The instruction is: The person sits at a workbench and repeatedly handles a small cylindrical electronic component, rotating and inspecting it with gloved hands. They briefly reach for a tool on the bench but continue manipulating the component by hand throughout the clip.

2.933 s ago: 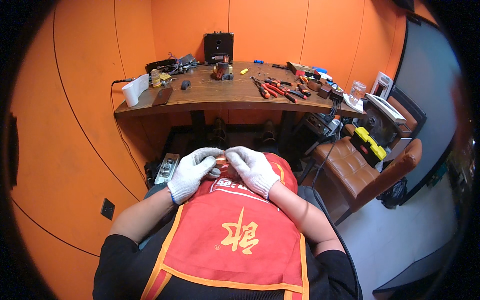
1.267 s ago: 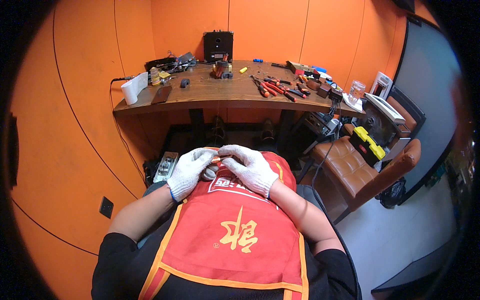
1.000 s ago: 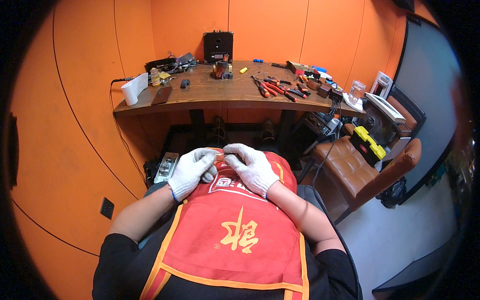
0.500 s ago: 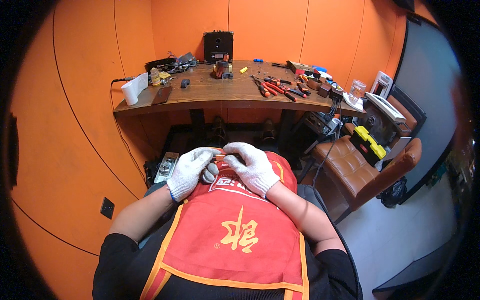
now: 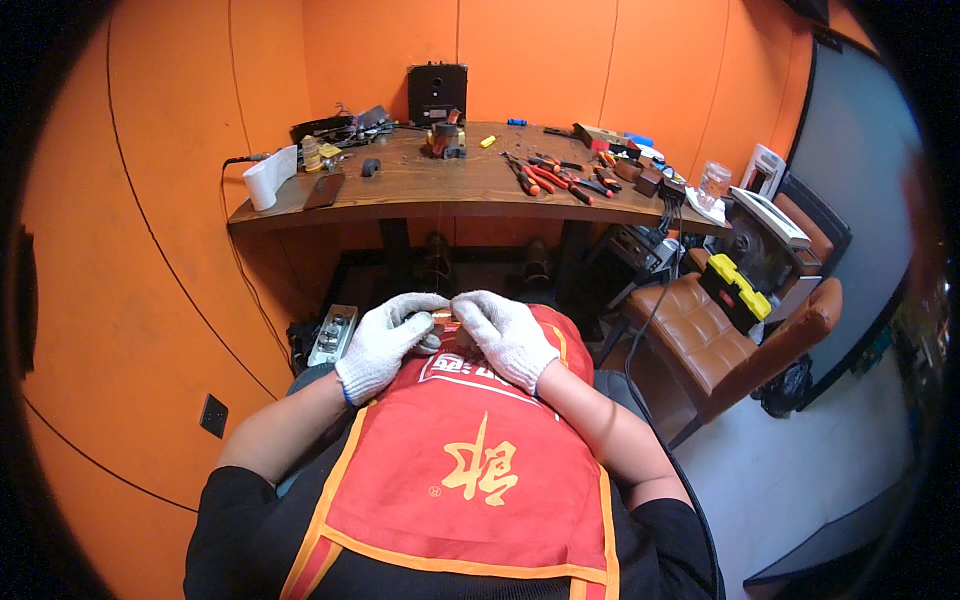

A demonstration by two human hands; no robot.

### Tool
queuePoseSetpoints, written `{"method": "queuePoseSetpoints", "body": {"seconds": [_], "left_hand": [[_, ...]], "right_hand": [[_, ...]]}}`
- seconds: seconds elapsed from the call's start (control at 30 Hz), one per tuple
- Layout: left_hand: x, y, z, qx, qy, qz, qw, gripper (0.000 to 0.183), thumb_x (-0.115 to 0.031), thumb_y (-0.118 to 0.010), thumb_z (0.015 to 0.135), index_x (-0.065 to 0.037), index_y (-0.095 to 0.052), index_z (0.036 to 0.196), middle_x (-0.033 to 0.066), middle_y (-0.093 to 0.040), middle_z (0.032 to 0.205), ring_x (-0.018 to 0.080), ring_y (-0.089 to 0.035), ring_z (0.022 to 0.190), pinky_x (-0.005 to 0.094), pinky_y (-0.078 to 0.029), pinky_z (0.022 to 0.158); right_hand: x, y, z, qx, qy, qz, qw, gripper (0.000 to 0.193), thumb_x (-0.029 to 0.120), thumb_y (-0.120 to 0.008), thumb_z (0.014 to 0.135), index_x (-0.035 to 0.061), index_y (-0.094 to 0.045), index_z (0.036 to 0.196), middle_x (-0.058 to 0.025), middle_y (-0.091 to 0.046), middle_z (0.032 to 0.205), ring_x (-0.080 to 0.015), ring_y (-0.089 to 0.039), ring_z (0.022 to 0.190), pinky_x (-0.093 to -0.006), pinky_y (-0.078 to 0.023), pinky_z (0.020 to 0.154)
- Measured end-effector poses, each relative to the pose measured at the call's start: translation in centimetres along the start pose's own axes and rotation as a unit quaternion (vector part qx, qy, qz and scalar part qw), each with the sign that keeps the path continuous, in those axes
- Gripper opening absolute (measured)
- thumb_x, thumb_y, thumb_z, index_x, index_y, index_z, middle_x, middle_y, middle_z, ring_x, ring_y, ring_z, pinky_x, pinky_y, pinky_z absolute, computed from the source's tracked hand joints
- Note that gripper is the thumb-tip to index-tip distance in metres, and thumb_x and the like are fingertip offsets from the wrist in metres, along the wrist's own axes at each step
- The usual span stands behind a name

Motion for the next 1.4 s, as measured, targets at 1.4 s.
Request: {"method": "queuePoseSetpoints", "body": {"seconds": [1.4], "left_hand": [[0.2,1.1,0.0,0.022,0.07,0.011,0.997,0.032,-0.023,-0.056,0.11,-0.001,-0.062,0.134,0.0047,-0.073,0.103,0.0084,-0.067,0.08,0.0249,-0.058,0.075]], "right_hand": [[2.0,-0.3,-0.4,-0.018,0.241,-0.148,0.959,0.027,0.012,-0.062,0.104,0.0031,-0.064,0.129,-0.0127,-0.072,0.108,-0.0195,-0.07,0.1,-0.0323,-0.056,0.09]]}}
Point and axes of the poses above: each hand's wrist, its own z-axis towards the middle knuckle, its own y-axis out of the back of the hand, x = y × z, the point moved 4 cm from there along z, towards the middle knuckle
